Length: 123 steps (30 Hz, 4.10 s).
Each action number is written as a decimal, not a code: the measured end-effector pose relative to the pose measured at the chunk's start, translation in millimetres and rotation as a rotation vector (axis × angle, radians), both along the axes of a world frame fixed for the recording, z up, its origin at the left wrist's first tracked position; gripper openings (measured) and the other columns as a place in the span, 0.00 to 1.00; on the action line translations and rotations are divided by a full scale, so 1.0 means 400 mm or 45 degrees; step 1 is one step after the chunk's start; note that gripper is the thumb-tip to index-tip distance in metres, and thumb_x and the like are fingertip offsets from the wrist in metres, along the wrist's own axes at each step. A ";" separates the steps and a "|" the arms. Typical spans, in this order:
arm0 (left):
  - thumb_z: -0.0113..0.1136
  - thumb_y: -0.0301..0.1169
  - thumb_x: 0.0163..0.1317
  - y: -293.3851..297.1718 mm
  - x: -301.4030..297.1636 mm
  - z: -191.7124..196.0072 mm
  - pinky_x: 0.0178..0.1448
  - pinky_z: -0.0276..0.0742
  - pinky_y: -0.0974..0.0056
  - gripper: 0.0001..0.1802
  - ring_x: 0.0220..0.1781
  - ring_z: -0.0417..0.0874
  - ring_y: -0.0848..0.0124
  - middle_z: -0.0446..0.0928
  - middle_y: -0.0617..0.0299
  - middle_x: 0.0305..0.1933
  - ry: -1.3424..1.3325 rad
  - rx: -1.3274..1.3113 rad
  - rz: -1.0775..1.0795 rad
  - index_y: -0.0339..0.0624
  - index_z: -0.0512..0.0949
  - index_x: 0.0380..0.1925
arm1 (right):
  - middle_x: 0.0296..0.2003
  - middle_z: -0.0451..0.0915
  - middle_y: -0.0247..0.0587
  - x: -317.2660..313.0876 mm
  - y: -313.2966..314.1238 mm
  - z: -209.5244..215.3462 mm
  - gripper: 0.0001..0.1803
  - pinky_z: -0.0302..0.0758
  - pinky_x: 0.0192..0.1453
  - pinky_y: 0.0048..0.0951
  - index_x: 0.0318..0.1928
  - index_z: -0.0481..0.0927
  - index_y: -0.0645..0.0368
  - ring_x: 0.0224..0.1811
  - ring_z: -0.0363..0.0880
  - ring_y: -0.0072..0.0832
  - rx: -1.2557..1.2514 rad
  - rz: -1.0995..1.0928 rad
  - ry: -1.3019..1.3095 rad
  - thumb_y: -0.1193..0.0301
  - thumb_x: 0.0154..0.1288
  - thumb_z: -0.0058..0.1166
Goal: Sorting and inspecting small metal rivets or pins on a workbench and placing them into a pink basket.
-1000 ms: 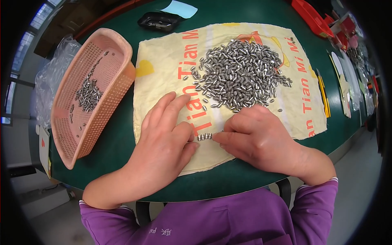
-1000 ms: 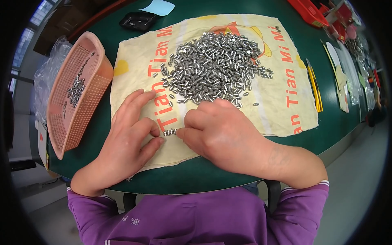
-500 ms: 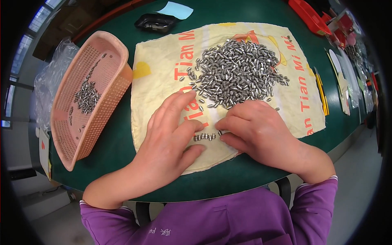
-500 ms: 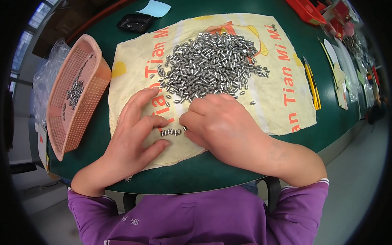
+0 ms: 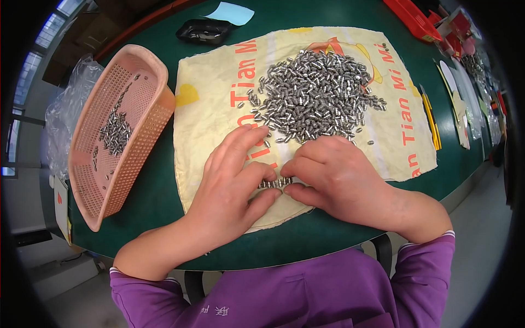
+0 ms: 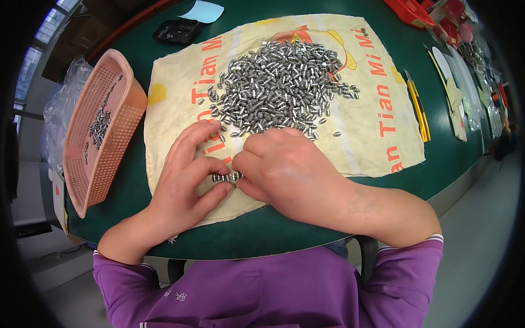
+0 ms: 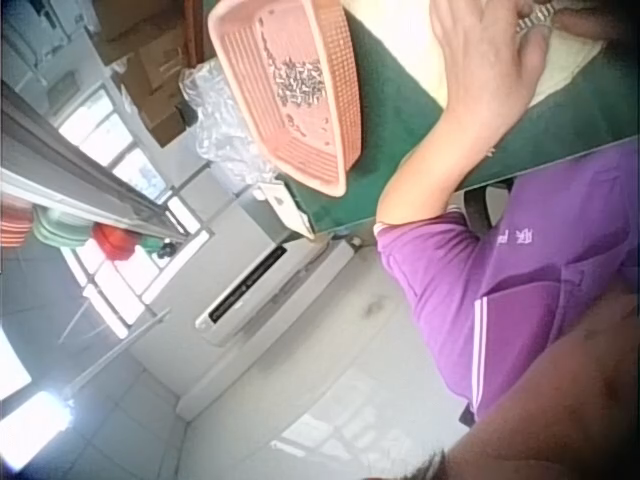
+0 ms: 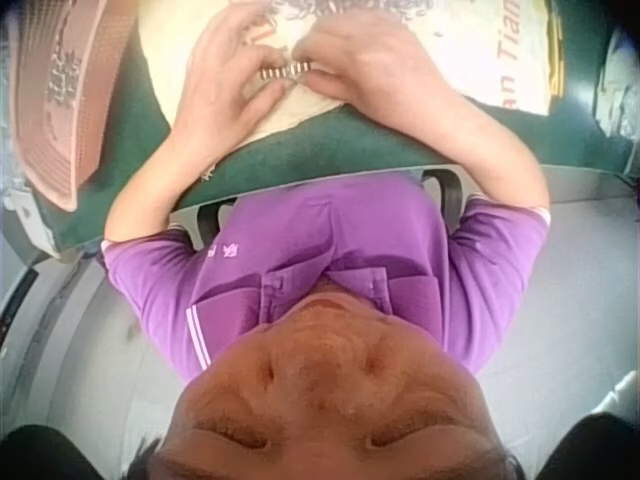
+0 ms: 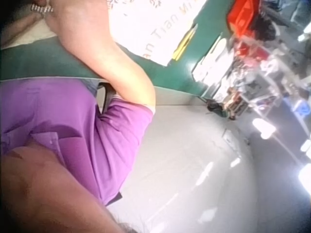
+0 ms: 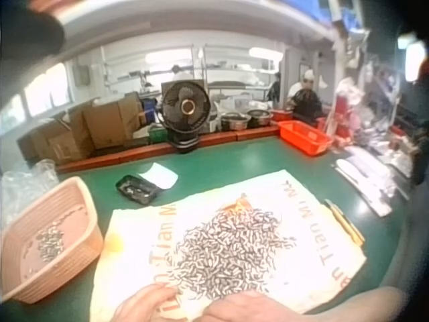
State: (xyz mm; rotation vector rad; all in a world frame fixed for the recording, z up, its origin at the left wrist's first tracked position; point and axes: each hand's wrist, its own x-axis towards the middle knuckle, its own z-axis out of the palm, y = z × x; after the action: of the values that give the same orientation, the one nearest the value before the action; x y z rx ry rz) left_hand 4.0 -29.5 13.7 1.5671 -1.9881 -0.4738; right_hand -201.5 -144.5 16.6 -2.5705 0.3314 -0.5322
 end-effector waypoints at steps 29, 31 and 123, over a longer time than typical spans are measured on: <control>0.75 0.22 0.49 0.010 0.008 0.031 0.73 0.67 0.45 0.18 0.74 0.68 0.43 0.66 0.43 0.73 -0.078 0.050 0.012 0.42 0.78 0.40 | 0.35 0.75 0.42 -0.006 0.000 0.012 0.09 0.75 0.48 0.42 0.37 0.79 0.57 0.42 0.78 0.42 0.066 -0.008 0.058 0.70 0.59 0.66; 0.75 0.23 0.50 0.011 0.006 0.045 0.74 0.66 0.45 0.19 0.75 0.67 0.42 0.64 0.43 0.74 -0.097 0.101 0.034 0.43 0.78 0.41 | 0.34 0.75 0.42 -0.005 0.000 0.009 0.09 0.75 0.48 0.42 0.37 0.79 0.57 0.42 0.78 0.42 0.051 -0.014 0.041 0.70 0.59 0.66; 0.76 0.20 0.49 0.005 -0.002 0.005 0.80 0.57 0.43 0.16 0.82 0.57 0.42 0.68 0.50 0.75 0.151 0.148 0.040 0.46 0.81 0.36 | 0.33 0.77 0.40 0.005 0.022 -0.016 0.10 0.77 0.45 0.42 0.36 0.80 0.55 0.40 0.81 0.40 0.154 -0.025 0.006 0.69 0.57 0.68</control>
State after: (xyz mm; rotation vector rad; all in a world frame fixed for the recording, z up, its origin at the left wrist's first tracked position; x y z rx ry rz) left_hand 3.4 -27.4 15.7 1.5984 -1.8737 -0.6642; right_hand -199.4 -135.8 10.2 -2.4549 0.3788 -0.4973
